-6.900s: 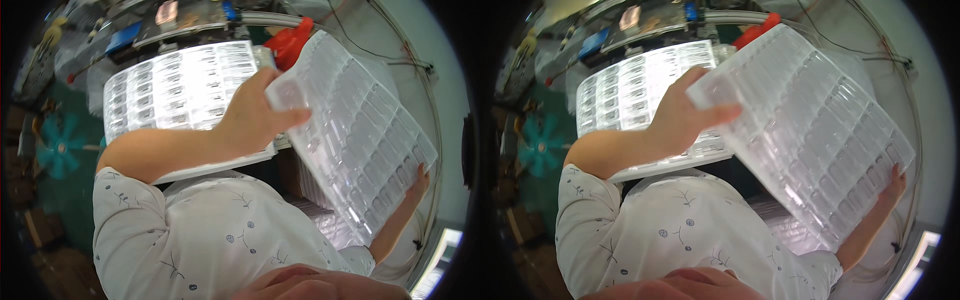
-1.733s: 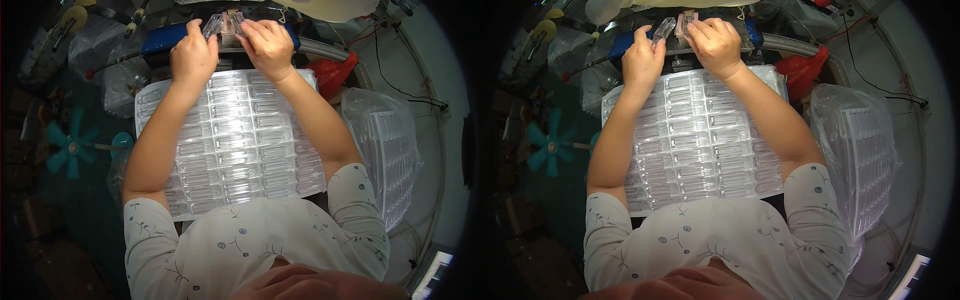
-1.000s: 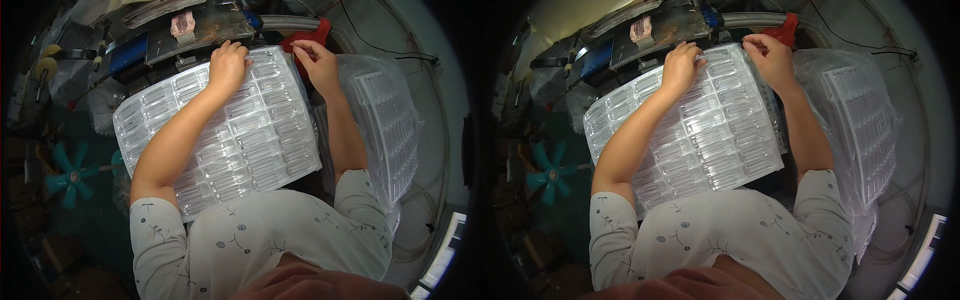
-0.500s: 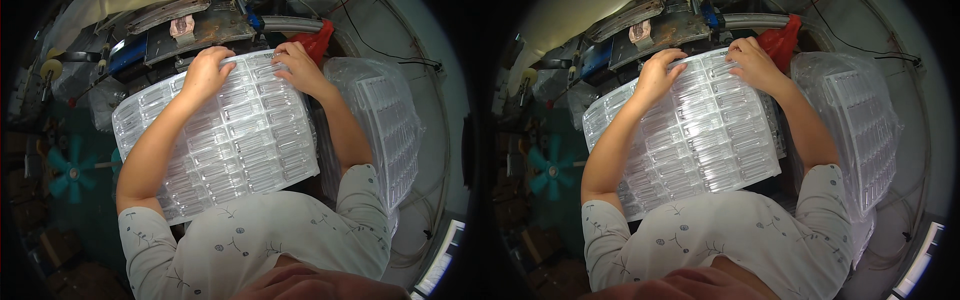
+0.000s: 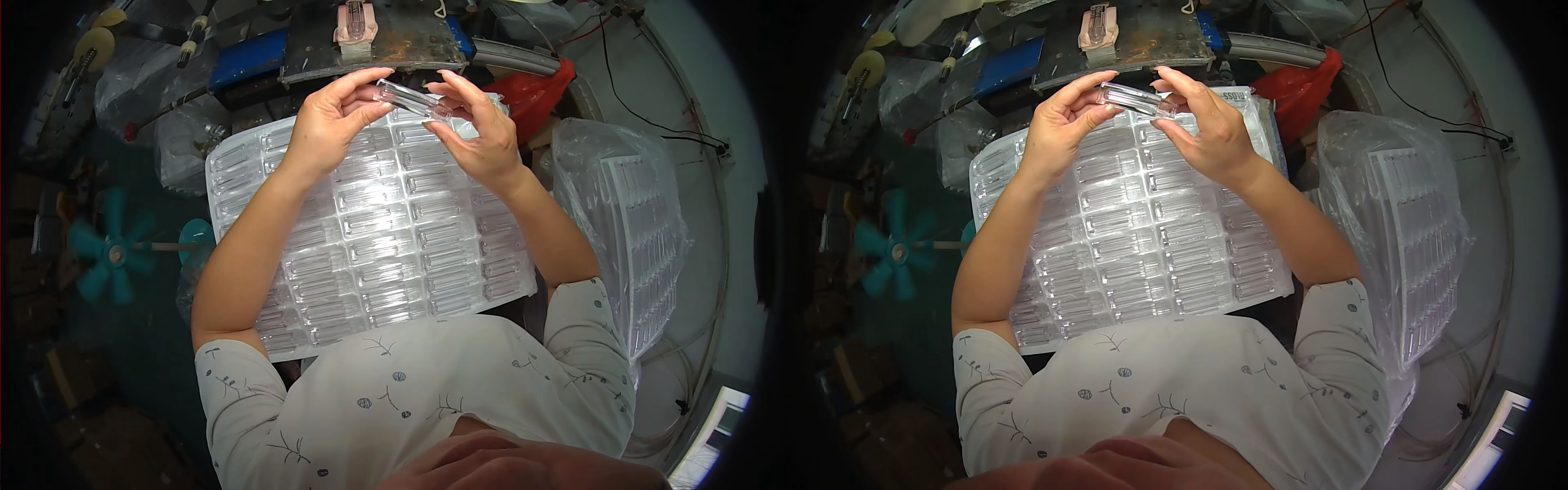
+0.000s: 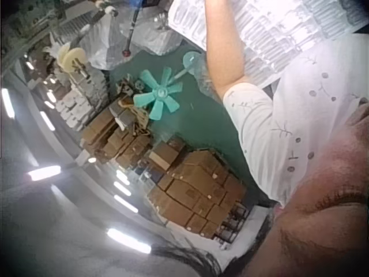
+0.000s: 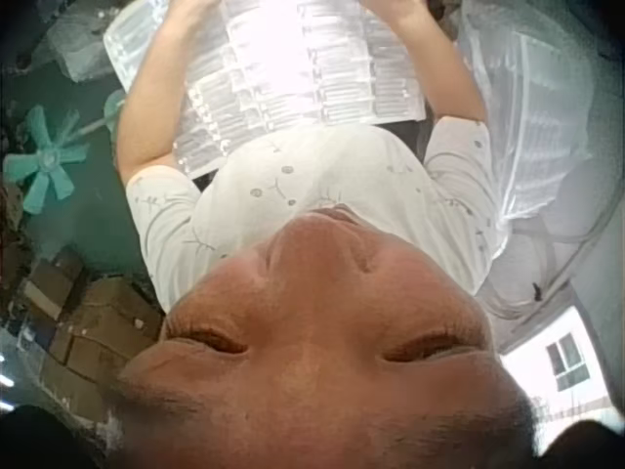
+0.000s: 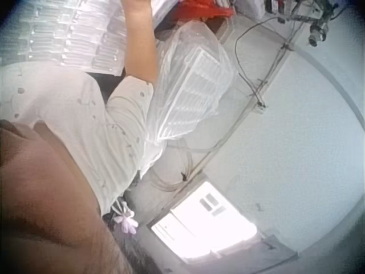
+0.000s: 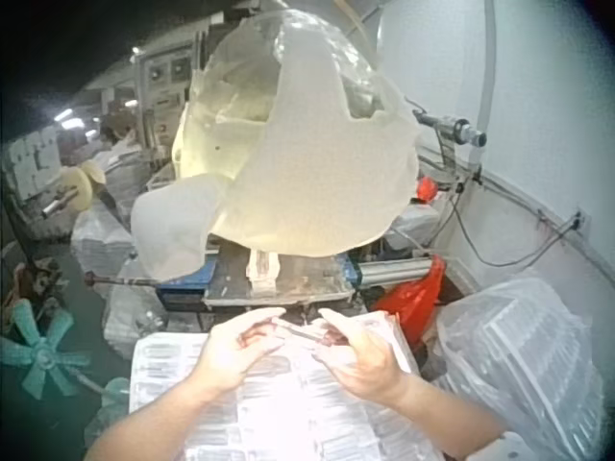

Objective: The person repeatedly picks up small, clear plastic containers from a large stack, separates them, and places them into a machine or fixture at the top of the frame. The person handles the containers one by one, inspecting them briefly before processing. The task involves repetitive pick-and-place actions with a focus on handling the plastic items.

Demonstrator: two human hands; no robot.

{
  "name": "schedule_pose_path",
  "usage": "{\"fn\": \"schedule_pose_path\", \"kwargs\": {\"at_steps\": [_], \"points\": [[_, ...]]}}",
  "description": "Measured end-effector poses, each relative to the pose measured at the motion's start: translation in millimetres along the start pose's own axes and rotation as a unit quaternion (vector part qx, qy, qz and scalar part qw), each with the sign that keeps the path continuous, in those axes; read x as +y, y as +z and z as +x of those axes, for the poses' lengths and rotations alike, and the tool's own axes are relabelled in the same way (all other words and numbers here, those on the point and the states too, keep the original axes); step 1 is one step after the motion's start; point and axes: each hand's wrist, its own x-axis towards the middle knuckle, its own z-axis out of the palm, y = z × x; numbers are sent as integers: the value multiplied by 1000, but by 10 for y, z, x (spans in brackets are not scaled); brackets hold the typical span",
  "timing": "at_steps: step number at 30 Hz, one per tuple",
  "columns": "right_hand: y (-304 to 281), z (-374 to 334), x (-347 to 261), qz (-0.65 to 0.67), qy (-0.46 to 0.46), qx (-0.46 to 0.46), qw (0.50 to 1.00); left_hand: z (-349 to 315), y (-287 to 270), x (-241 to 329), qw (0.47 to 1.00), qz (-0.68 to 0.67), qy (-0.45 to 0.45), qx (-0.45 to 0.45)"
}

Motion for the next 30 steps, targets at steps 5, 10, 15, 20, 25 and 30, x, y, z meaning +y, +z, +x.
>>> {"fn": "schedule_pose_path", "kwargs": {"at_steps": [5,10,15,20,25,30], "points": [[39,5,-9,-3,-10,11,1000,-3,-27,-24,999,-31,9,-4],[44,18,-10,-38,-97,43,994,23,-18,-15,998,-46,-35,-17],[-67,88,16,-51,-57,80,994,391,-157,1,903,391,8,177],[73,339,191,-108,-31,128,985,961,-120,-201,782,571,60,243],[350,718,392,-225,-194,169,940,544,-30,132,800,535,113,248],[867,1011,640,-346,-212,98,909,37,-460,264,834,484,35,262]]}}
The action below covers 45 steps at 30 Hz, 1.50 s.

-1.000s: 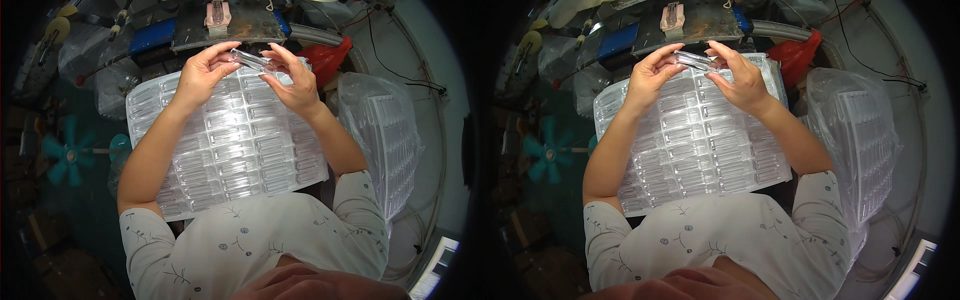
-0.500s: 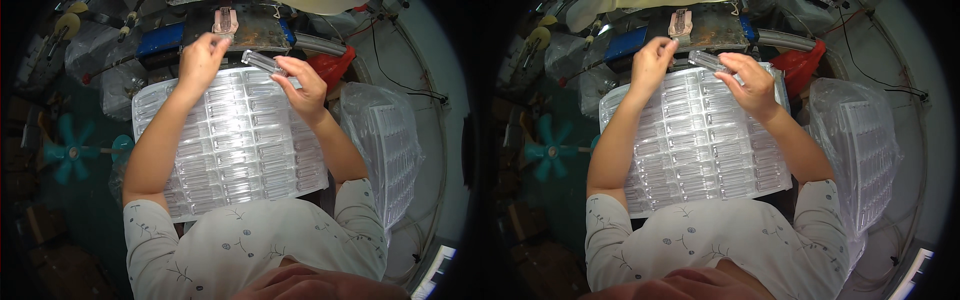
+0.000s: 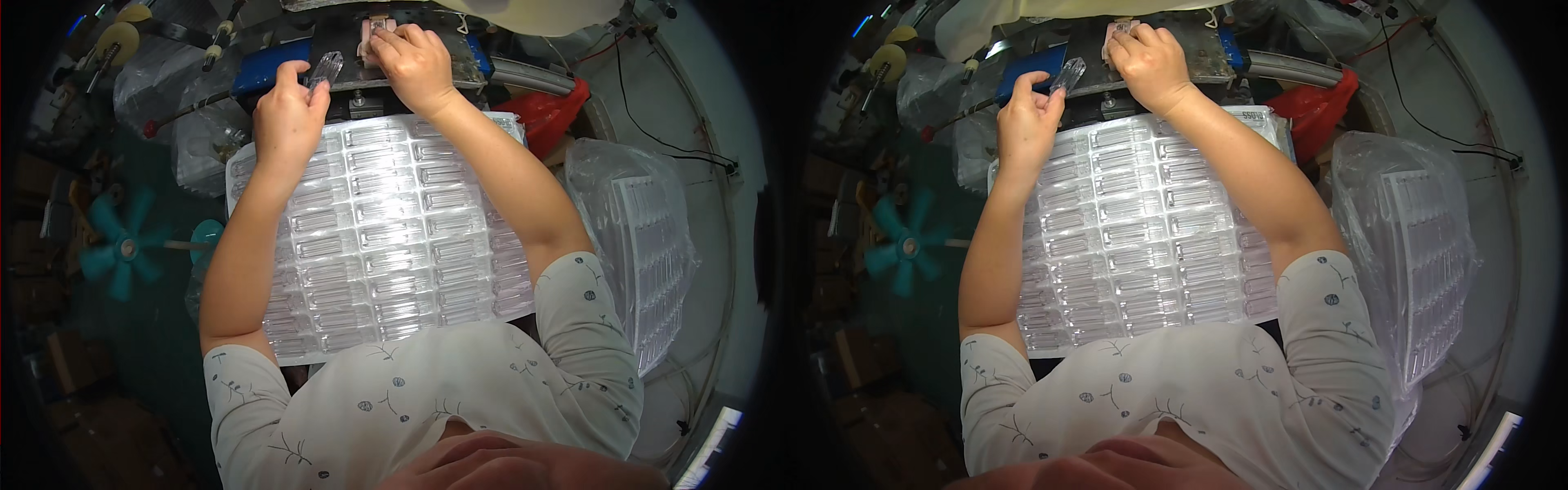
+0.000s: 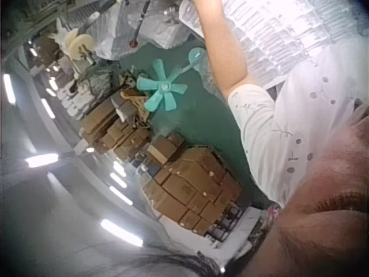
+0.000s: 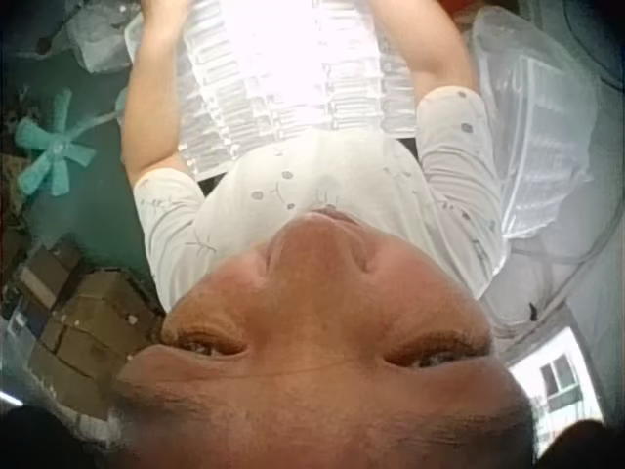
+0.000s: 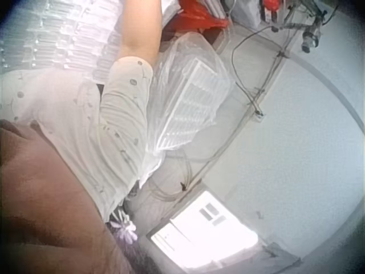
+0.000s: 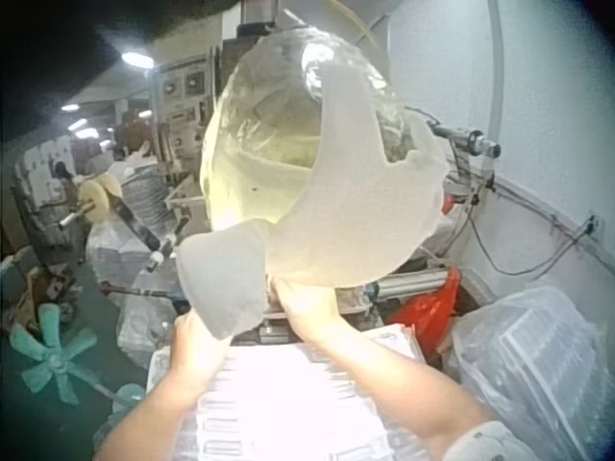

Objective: The person repeatedly picks up small, clear plastic containers from a large stack, separates them, and places them into a machine or fixture at the top of the frame. The person handles the containers one by one, inspecting them briefly before processing. The task involves repetitive pick-and-place actions with a focus on handling the plastic items.

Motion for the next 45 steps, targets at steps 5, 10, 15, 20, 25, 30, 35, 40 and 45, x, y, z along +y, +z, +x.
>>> {"fn": "schedule_pose_path", "kwargs": {"at_steps": [5,10,15,20,25,30,35,40,45], "points": [[43,-62,2,18,29,-31,999,-73,-80,-156,998,-42,-33,-22],[-812,-161,281,162,208,-121,957,-165,128,3,991,-87,-27,-101],[-1540,-705,730,208,373,18,904,-444,821,650,970,-124,148,-145],[-2001,-949,564,272,370,-114,881,-536,1372,847,948,-52,272,-155],[-1972,-1127,553,221,225,-336,888,-543,1417,900,947,8,278,-163],[-1826,-1236,548,217,188,-382,878,-490,1148,741,949,-59,273,-145],[-1800,-1016,267,277,235,-268,892,-498,678,723,847,-376,-16,-375],[-1625,-692,-187,365,246,-189,878,-379,564,395,792,-505,-54,-339],[-1424,-655,-332,415,240,-153,864,-322,384,190,790,-523,-57,-316]]}}
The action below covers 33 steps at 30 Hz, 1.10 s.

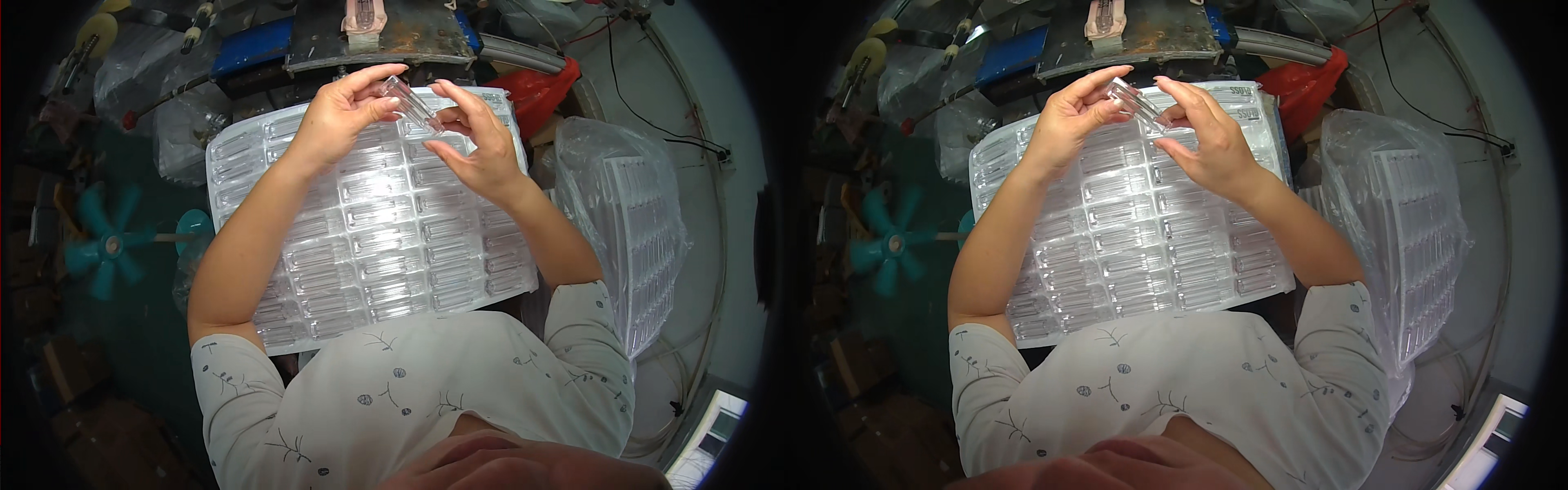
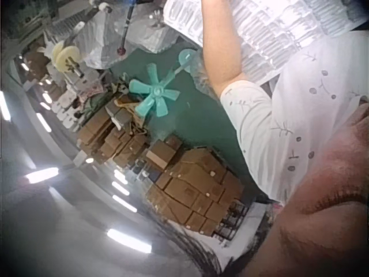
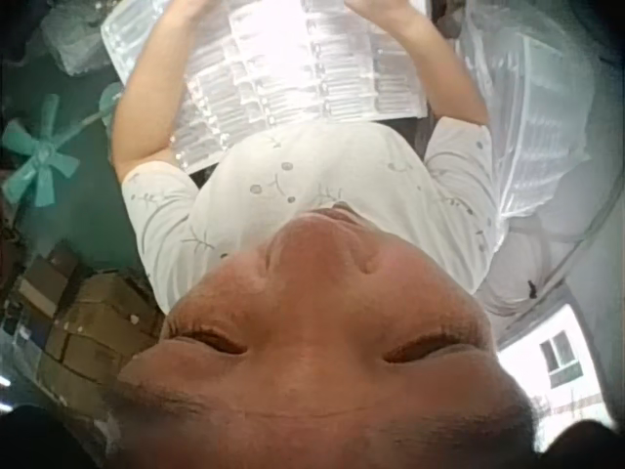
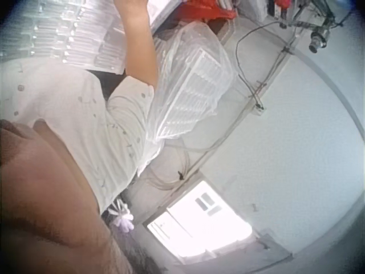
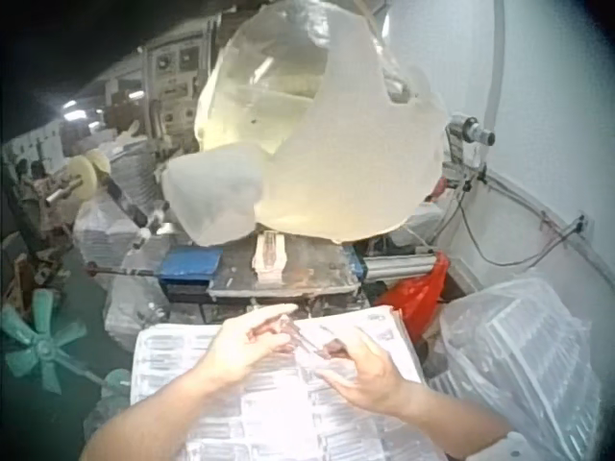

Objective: The person repeatedly picks up small, clear plastic containers from a large stack, separates them, and places them into a machine or fixture at the top of the frame. The person handles the containers one by one, inspecting them briefly before processing. The task involves repetitive pick-and-place actions with a focus on handling the plastic items.

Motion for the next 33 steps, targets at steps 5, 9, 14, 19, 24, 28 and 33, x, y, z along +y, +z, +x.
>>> {"fn": "schedule_pose_path", "kwargs": {"at_steps": [5,9,14,19,24,28,33], "points": [[90,68,-2,-15,-27,8,999,-25,-80,18,1000,-24,12,-1],[90,80,-47,-16,-34,13,999,-19,-82,15,999,-29,11,-9],[68,43,5,-20,-57,28,998,16,-54,2,999,-37,-5,-24],[24,4,35,-15,-60,44,997,67,9,36,998,-54,-9,-42],[-121,8,62,-113,-125,79,983,169,34,32,993,66,-87,40],[-133,153,110,-119,-58,151,980,566,-212,-107,845,447,74,283],[-79,527,355,-209,-119,207,948,984,-150,-95,741,591,91,307]]}}
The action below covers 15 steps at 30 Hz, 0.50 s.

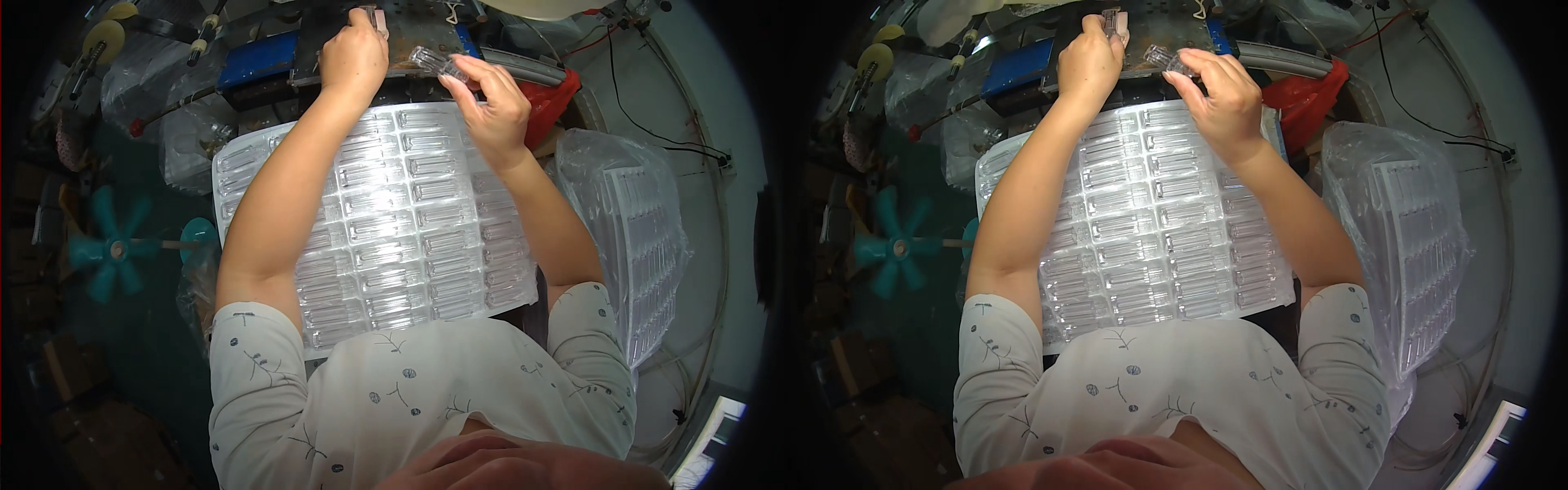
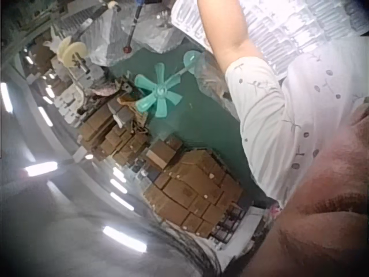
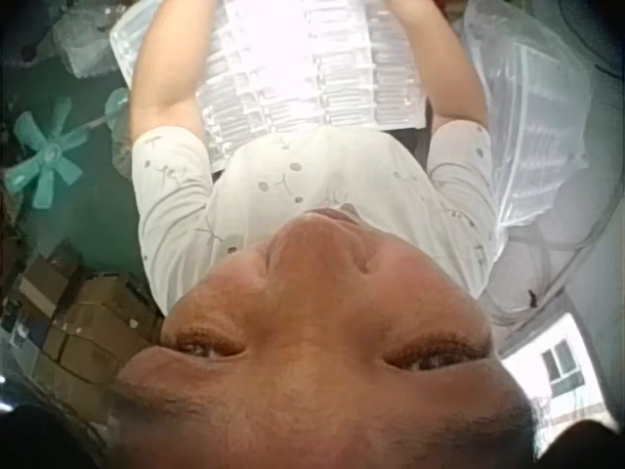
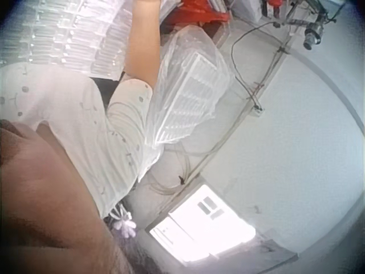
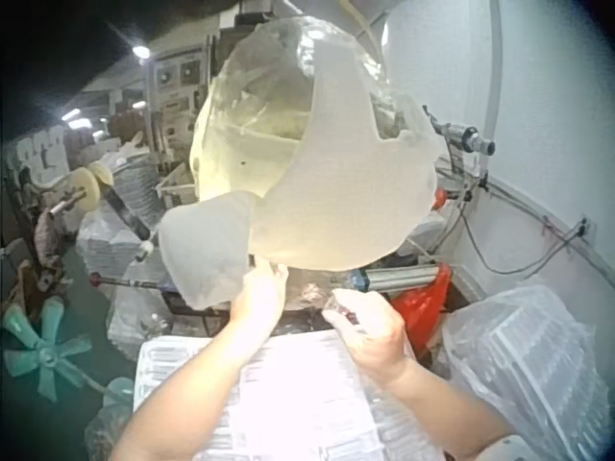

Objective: The person repeatedly picks up small, clear plastic containers from a large stack, separates them, and places them into a machine or fixture at the top of the frame. The person handles the containers one by one, inspecting them briefly before processing. The task involves repetitive pick-and-place actions with a focus on handling the plastic items.

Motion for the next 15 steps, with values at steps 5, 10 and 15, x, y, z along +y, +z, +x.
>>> {"fn": "schedule_pose_path", "kwargs": {"at_steps": [5,10,15], "points": [[606,282,-9,-95,-178,39,979,-400,-678,-62,999,-37,7,14],[1103,296,184,-219,-153,-66,961,-611,-1075,-429,998,-39,-47,-19],[869,260,68,-151,-96,-70,981,-676,-1003,-561,978,-162,-100,-82]]}}
